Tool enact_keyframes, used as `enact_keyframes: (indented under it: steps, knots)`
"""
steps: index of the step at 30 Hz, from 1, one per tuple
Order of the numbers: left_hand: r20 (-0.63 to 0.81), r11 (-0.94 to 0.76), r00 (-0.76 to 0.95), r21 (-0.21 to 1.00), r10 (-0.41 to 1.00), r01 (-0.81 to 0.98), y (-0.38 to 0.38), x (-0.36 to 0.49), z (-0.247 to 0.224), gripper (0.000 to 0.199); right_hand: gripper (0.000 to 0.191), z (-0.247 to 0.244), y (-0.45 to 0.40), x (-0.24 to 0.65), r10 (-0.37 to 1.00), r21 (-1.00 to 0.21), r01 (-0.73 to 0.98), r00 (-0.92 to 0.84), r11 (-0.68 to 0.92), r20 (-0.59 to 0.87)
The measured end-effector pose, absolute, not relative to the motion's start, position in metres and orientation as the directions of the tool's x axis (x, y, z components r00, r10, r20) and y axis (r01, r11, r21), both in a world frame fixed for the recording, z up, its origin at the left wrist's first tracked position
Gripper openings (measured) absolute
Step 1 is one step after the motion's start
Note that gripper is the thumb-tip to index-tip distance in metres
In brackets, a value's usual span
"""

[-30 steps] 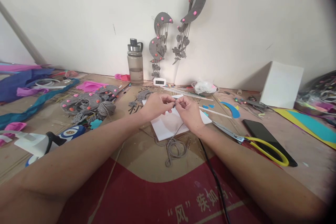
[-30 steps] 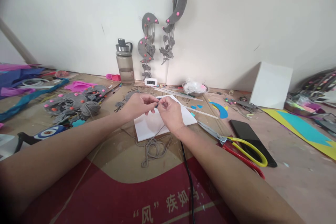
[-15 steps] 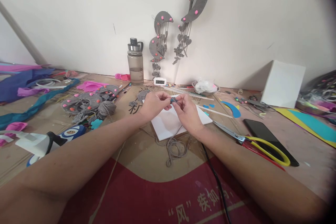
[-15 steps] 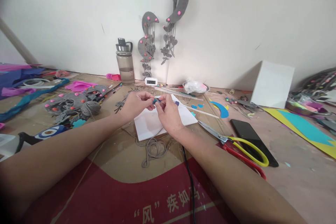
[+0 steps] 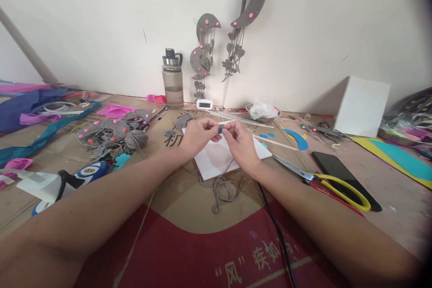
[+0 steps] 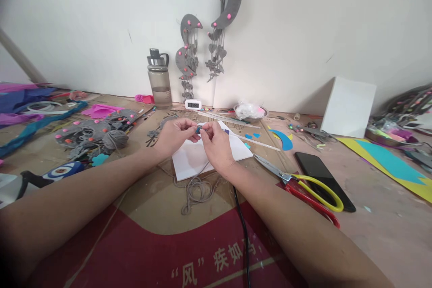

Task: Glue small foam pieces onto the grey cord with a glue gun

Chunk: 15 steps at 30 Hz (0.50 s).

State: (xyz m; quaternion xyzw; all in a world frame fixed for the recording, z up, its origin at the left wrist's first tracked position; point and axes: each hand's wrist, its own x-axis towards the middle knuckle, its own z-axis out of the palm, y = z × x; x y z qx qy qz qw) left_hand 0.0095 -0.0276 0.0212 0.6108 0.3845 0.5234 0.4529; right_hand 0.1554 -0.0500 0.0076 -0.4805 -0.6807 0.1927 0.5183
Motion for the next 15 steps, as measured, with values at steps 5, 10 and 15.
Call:
enact_keyframes:
  steps: [5, 10, 15]
  knots:
    - [0.292, -0.297, 0.190, 0.955, 0.937, 0.000, -0.0296, 0.0105, 0.0200, 0.009, 0.014, 0.0079, -0.0481, 0.1573, 0.857, -0.762, 0.459, 0.002, 0.457, 0.515]
    - [0.259, -0.265, 0.226, 0.964, 0.939, -0.006, -0.0290, 0.0110, 0.0200, 0.007, 0.012, 0.0057, -0.0452, 0.1586, 0.862, -0.769, 0.461, 0.014, 0.444, 0.506]
    - [0.235, -0.242, 0.264, 0.970, 0.936, -0.006, -0.0267, 0.0110, 0.0212, 0.010, 0.008, 0.0060, -0.0439, 0.1591, 0.864, -0.760, 0.487, 0.023, 0.430, 0.503]
